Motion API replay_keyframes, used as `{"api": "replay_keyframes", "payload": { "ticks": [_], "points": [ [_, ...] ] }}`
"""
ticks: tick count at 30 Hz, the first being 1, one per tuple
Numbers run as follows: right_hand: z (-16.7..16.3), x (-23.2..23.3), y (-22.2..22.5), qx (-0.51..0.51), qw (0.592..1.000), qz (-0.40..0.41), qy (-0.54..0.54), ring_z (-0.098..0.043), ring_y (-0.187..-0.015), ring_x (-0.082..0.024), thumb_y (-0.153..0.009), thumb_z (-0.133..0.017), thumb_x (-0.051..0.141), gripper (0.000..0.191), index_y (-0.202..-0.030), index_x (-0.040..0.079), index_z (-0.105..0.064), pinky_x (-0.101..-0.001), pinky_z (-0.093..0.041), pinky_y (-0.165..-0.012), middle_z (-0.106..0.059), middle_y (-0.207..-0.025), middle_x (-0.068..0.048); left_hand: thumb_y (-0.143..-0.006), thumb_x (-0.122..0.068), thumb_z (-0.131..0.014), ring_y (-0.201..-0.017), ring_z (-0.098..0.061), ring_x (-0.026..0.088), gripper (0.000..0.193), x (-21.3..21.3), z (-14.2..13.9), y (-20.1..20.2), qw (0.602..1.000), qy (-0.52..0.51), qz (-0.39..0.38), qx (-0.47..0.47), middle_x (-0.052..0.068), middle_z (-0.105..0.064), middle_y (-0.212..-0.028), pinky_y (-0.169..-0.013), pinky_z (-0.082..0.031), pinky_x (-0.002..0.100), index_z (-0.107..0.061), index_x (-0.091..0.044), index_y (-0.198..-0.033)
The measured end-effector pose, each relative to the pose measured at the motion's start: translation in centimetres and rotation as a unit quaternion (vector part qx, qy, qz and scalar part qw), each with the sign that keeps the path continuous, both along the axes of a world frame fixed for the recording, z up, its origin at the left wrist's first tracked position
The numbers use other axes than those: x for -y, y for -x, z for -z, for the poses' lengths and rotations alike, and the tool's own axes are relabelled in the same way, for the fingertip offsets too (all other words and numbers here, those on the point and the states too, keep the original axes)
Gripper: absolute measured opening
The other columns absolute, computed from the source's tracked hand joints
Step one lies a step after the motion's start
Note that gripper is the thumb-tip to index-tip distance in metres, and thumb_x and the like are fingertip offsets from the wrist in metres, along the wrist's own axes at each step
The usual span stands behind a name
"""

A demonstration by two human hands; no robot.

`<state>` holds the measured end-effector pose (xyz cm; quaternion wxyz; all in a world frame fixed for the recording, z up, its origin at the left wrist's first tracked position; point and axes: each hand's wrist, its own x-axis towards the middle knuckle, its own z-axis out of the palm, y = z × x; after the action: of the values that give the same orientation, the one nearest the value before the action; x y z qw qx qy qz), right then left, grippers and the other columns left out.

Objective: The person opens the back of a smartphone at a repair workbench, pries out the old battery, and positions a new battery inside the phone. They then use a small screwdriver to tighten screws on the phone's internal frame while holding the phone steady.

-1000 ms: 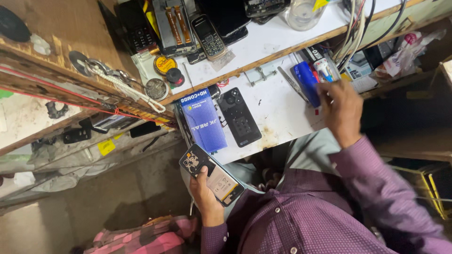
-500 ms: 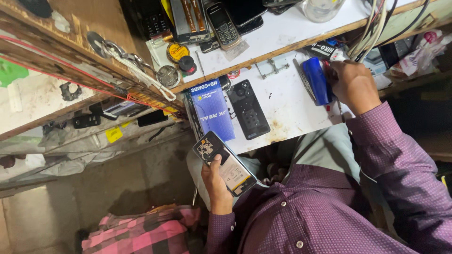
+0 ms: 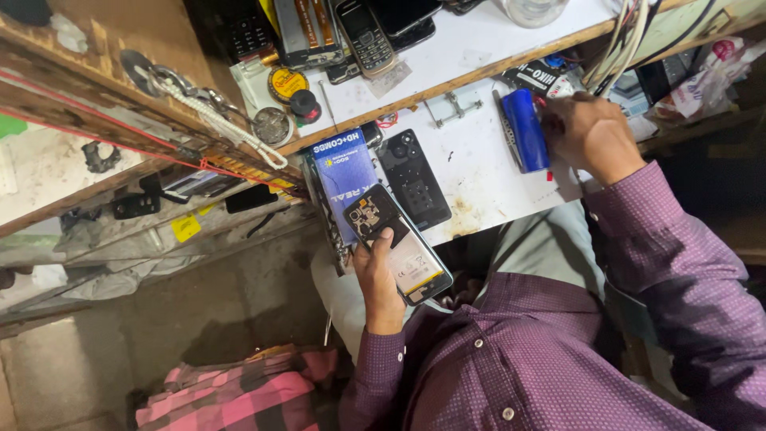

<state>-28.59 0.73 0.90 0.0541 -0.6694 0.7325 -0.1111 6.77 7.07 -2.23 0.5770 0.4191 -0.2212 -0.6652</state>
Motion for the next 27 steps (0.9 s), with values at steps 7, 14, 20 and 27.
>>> {"api": "replay_keyframes", "payload": {
  "ticks": [7, 14, 20, 27],
  "points": [
    [0.0, 0.1, -0.7, 0.037, 0.999, 0.018, 0.009, -0.068, -0.092, -0.042, -0.088, -0.071, 0.019, 0.021, -0.105, 0.009, -0.078, -0.049, -0.055, -0.085, -0.07, -0.101, -0.023, -0.094, -0.013, -0.069, -0.109, -0.062, 0.014, 0.031, -0.5, 0.2, 0.7, 1.0, -0.008, 0.01, 0.008, 0.004, -0.069, -0.118, -0.099, -0.046, 0.03, -0.067, -0.001, -0.123],
    [-0.5, -1.3, 1.8, 0.285, 0.955, 0.072, -0.038, -0.069, -0.078, -0.026, -0.096, -0.067, 0.007, 0.016, -0.109, 0.001, -0.072, -0.0357, -0.055, -0.075, -0.071, -0.091, -0.018, -0.094, -0.013, -0.069, -0.108, -0.063, 0.016, 0.032, -0.8, 0.4, 0.7, 1.0, -0.028, 0.009, 0.004, 0.004, -0.069, -0.117, -0.097, -0.047, 0.031, -0.066, 0.0, -0.123],
    [-0.5, -3.0, 4.9, 0.6, 0.787, 0.135, -0.058, -0.066, -0.076, -0.011, -0.105, -0.059, 0.005, 0.014, -0.111, -0.002, -0.069, -0.0236, -0.051, -0.068, -0.07, -0.091, -0.006, -0.095, -0.013, -0.067, -0.108, -0.062, 0.015, 0.033, -0.7, 0.3, 1.0, 0.999, -0.03, 0.018, 0.002, 0.004, -0.068, -0.119, -0.098, -0.047, 0.031, -0.066, 0.0, -0.125],
    [-0.7, -3.6, 3.6, 0.534, 0.836, 0.116, -0.052, -0.065, -0.074, -0.012, -0.099, -0.067, 0.002, 0.018, -0.115, -0.006, -0.068, -0.0251, -0.053, -0.067, -0.069, -0.088, -0.006, -0.095, -0.013, -0.066, -0.108, -0.063, 0.016, 0.032, -0.6, 0.2, 1.6, 0.999, -0.042, 0.032, 0.001, 0.005, -0.069, -0.118, -0.097, -0.048, 0.031, -0.066, 0.0, -0.124]
  ]
}}
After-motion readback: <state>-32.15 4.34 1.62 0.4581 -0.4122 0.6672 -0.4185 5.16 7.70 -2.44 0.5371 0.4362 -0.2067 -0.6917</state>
